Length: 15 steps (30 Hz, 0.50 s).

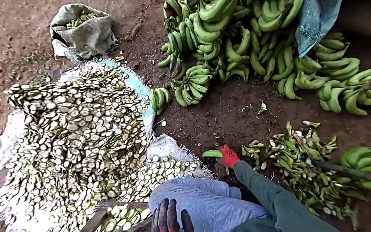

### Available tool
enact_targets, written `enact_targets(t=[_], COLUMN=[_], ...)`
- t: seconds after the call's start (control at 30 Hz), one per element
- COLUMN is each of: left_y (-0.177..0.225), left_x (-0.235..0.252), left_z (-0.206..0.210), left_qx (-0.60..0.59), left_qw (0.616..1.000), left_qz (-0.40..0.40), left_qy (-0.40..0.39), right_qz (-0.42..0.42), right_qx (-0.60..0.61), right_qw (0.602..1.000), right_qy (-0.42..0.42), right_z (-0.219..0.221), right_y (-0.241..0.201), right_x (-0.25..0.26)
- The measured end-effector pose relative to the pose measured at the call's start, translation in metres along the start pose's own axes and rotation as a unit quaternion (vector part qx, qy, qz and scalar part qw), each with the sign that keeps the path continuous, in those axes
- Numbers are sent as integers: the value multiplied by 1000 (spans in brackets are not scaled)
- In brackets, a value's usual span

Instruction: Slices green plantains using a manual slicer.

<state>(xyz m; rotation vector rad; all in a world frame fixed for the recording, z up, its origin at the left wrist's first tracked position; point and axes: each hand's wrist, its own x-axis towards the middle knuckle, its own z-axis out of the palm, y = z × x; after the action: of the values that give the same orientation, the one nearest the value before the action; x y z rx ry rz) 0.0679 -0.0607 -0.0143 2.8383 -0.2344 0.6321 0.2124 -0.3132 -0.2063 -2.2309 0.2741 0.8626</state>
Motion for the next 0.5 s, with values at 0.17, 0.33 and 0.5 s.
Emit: enact_targets(t=[0.17, 0.33, 0.5], left_y=[58, 81, 91], left_x=[60, 84, 76], left_z=[92, 130, 95], left_qx=[26, -181, -381], left_qw=[980, 963, 833], left_qz=[98, -56, -368], left_qy=[-171, -191, -161], right_qz=[-189, -197, 119], right_qx=[151, 409, 241], right_qw=[970, 891, 899], right_qy=[2, -8, 345], right_z=[-74, -154, -220], right_y=[-25, 11, 196], right_x=[-84, -96, -16])
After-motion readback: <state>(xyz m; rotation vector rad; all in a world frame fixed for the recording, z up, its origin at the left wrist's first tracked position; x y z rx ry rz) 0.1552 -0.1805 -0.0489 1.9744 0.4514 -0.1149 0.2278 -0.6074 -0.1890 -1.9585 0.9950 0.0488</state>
